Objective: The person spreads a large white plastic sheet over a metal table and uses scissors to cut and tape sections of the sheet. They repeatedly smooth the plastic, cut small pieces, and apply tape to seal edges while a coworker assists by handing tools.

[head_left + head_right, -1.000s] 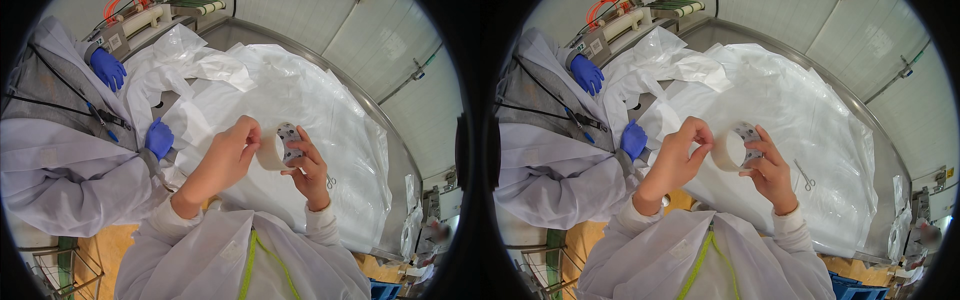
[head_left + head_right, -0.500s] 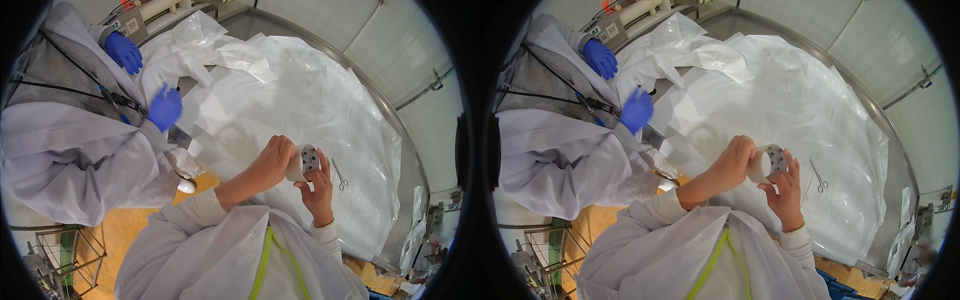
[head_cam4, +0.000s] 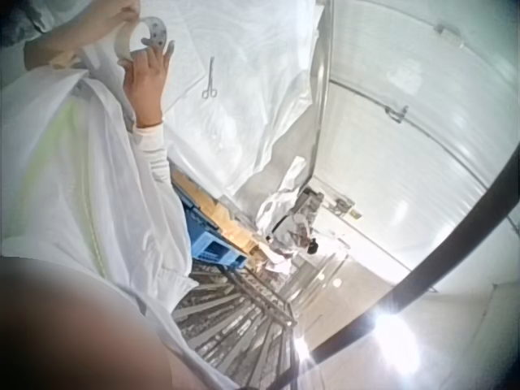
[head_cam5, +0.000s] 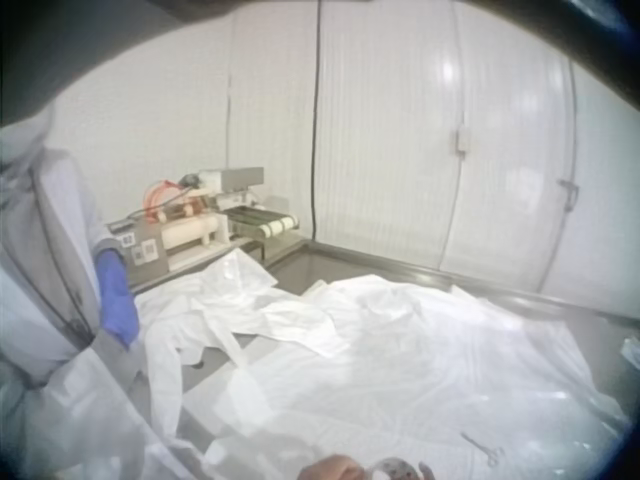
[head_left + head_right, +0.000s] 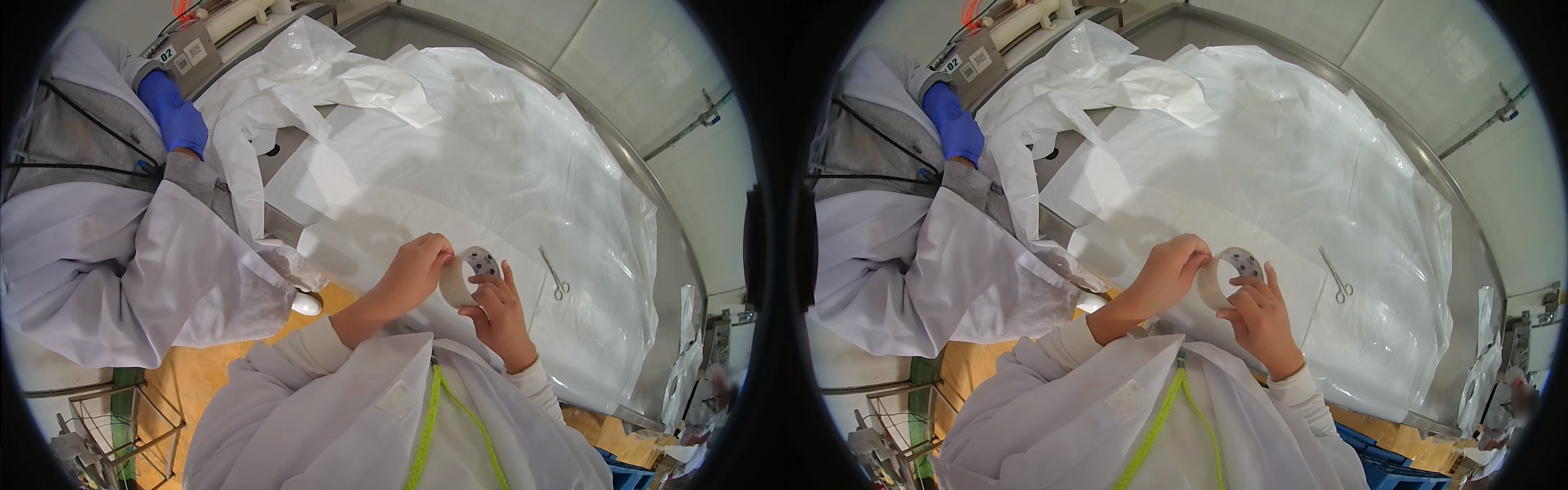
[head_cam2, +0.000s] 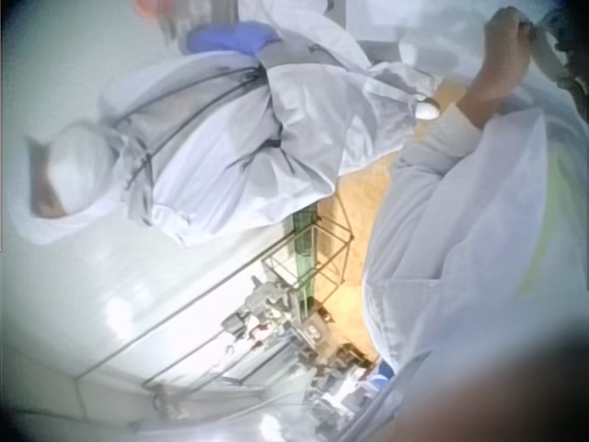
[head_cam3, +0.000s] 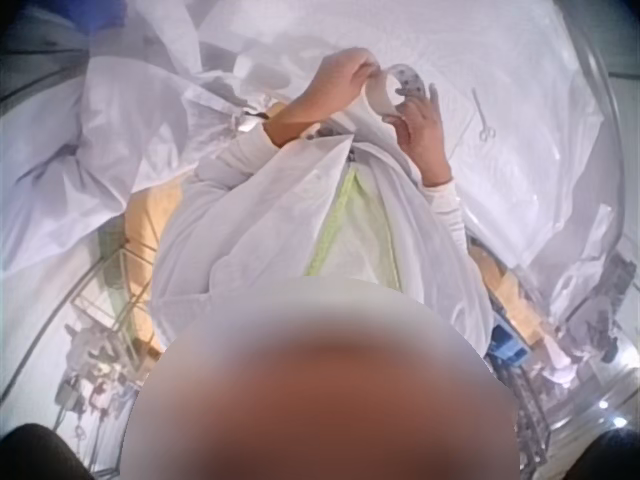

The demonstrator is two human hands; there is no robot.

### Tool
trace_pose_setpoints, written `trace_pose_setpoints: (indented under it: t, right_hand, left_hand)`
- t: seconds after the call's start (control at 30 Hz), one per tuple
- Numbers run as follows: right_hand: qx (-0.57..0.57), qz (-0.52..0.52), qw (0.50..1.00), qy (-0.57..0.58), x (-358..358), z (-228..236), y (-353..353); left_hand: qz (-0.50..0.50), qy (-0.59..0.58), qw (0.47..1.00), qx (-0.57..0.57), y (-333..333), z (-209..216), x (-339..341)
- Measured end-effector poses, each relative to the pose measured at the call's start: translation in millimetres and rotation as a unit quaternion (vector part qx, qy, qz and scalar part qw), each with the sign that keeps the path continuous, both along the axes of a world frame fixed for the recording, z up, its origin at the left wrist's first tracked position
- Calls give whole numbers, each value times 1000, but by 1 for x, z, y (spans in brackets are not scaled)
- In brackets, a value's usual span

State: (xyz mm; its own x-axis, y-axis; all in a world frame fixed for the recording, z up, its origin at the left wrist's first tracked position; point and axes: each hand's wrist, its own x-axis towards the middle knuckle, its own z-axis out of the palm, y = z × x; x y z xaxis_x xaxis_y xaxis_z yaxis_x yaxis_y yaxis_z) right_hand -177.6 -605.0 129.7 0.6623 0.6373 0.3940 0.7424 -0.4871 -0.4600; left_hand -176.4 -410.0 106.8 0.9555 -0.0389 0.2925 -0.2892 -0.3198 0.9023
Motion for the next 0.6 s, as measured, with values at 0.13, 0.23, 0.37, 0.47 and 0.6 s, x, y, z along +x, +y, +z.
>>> trace_pose_setpoints:
  t: [0.13,0.23,0.37,0.47,0.6]
  right_hand:
    - [-10,-1,999,43,-4,2,4]
    - [28,-13,999,37,-5,-1,10]
    - [19,-20,999,30,-1,4,7]
    - [-18,-97,995,18,3,7,-1]
    - [-92,-156,980,85,9,10,-10]
  left_hand:
    - [27,-21,998,47,-6,-11,-1]
    - [37,-44,997,59,-8,-16,-1]
    - [48,-44,996,65,-9,-12,-4]
    - [38,107,993,12,-2,11,-17]
    - [-52,176,983,-30,4,45,-33]
